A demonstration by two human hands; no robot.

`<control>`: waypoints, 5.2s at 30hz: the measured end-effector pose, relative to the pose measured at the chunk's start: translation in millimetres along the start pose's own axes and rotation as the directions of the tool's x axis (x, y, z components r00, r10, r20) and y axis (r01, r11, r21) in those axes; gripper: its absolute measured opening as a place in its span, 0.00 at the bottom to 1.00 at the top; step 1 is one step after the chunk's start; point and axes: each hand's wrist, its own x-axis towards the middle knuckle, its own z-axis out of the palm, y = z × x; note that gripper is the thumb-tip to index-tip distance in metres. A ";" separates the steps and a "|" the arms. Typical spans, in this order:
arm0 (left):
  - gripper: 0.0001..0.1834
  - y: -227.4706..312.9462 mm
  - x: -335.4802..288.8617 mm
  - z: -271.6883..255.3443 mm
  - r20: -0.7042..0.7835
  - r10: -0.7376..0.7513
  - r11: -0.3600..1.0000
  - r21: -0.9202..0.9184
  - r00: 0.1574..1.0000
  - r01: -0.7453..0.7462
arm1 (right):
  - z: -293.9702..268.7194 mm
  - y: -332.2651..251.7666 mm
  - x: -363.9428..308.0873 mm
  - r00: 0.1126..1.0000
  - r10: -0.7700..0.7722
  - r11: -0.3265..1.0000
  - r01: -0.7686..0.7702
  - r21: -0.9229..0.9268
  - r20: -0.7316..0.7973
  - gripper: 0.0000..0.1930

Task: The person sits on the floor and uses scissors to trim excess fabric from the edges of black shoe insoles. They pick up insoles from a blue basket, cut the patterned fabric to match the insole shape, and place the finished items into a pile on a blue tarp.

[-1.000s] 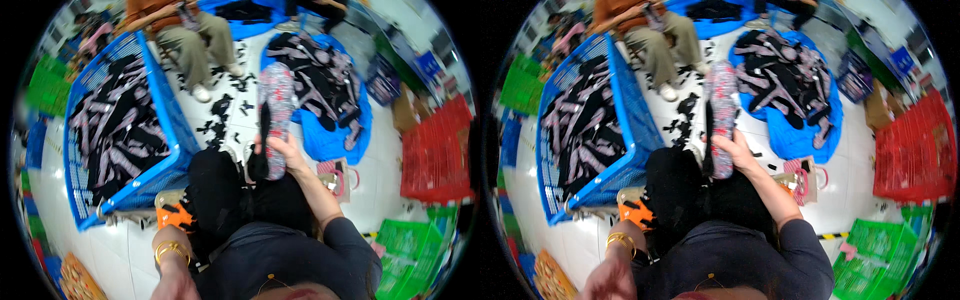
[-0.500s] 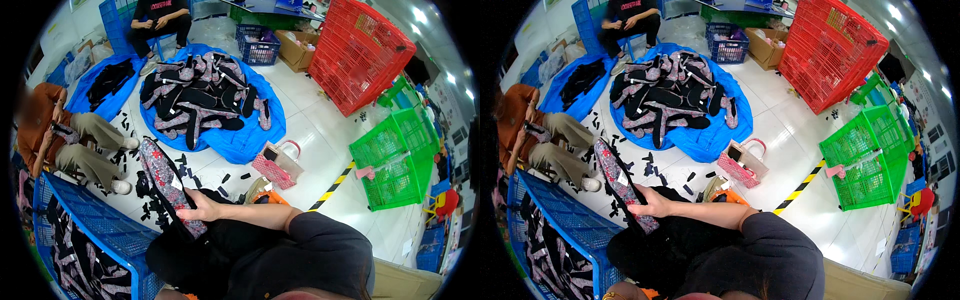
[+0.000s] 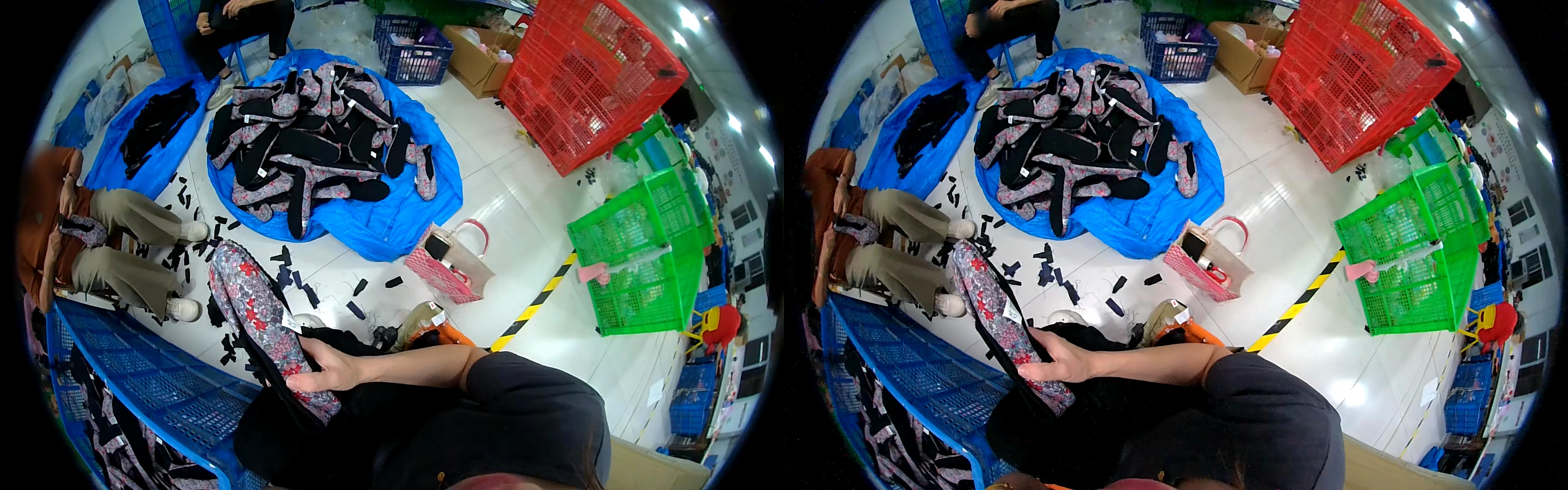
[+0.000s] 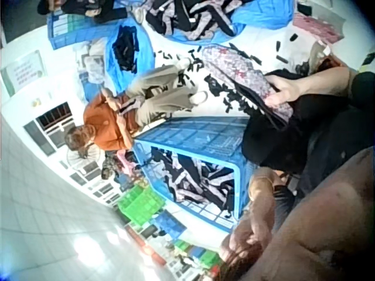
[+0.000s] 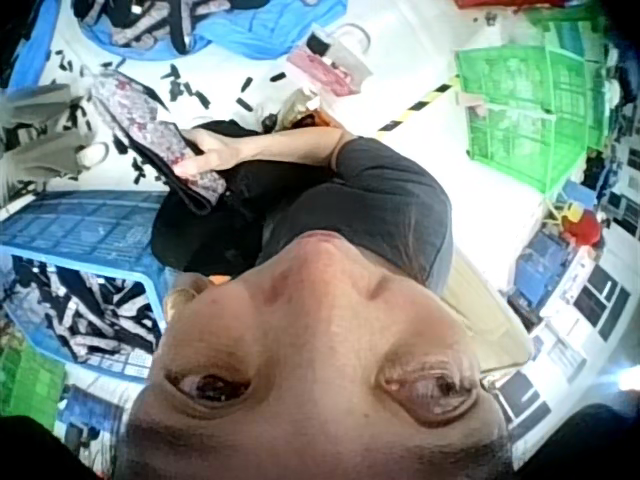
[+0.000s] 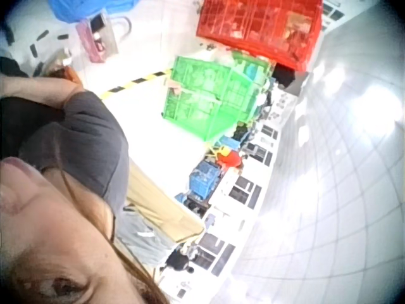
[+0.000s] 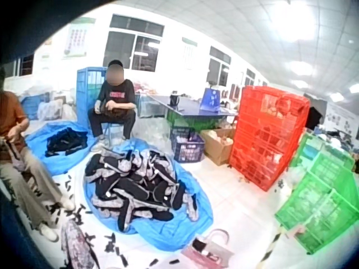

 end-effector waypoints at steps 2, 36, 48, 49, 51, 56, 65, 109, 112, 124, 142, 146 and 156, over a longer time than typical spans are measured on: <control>0.06 0.6 2.5 -5.5 -0.021 -0.011 1.000 -0.012 1.000 0.011 | -1.2 -4.0 1.2 1.000 0.020 0.998 -0.021 0.052 0.016 0.34; 0.26 74.6 -132.0 -80.8 -0.886 -0.147 0.705 0.217 0.439 0.675 | 54.8 -5.0 -20.7 0.983 0.162 0.907 -0.184 -0.379 -0.092 0.31; 0.25 98.6 -190.8 -50.3 -0.824 -0.376 0.876 -0.167 0.423 0.453 | 80.3 0.6 -27.6 0.993 -0.071 0.855 0.010 -0.519 -0.098 0.14; 0.23 98.7 -191.8 -50.1 -0.830 -0.374 0.881 -0.178 0.414 0.439 | 84.4 0.2 -26.6 0.993 -0.082 0.852 0.025 -0.524 -0.086 0.14; 0.22 98.7 -196.8 -49.2 -0.827 -0.398 0.884 -0.231 0.396 0.406 | 87.9 3.8 -27.4 0.989 -0.117 0.818 0.044 -0.573 -0.091 0.14; 0.20 96.6 -200.3 -43.0 -0.825 -0.434 0.877 -0.295 0.362 0.379 | 90.9 4.8 -22.7 0.981 -0.165 0.811 0.074 -0.581 -0.106 0.14; 0.28 99.5 -203.9 -39.6 -0.816 -0.420 0.832 -0.173 0.396 0.526 | 87.6 -11.8 -14.7 0.993 -0.115 0.788 0.071 -0.612 -0.033 0.13; 0.29 92.4 -144.6 -38.4 -0.893 -0.264 0.671 0.102 0.364 0.735 | 18.3 -39.1 63.9 0.966 0.080 0.963 -0.139 -0.230 -0.246 0.13; 0.30 90.9 -141.0 -46.4 -0.904 -0.211 0.606 0.179 0.373 0.775 | 28.0 -41.3 58.8 0.978 0.164 0.963 -0.187 -0.192 -0.133 0.14; 0.26 93.2 -124.2 -60.1 -0.863 -0.399 0.725 -0.090 0.309 0.683 | 49.4 -30.0 64.6 0.984 -0.157 0.795 0.176 -0.581 0.084 0.11; 0.26 90.7 -123.2 -68.8 -0.677 0.089 -0.278 0.687 0.730 0.671 | 41.3 -24.4 82.2 0.989 -0.054 0.944 0.007 -0.329 -0.136 0.20; 0.25 92.3 -123.8 -64.2 -0.630 0.130 -0.302 0.710 0.765 0.636 | 64.4 -41.8 70.3 0.934 -0.329 0.516 0.301 -0.802 0.139 0.18; 0.26 92.9 -119.6 -52.3 -0.648 0.076 -0.273 0.717 0.758 0.641 | 80.0 -38.2 68.0 0.852 -0.376 0.384 0.500 -0.776 0.364 0.16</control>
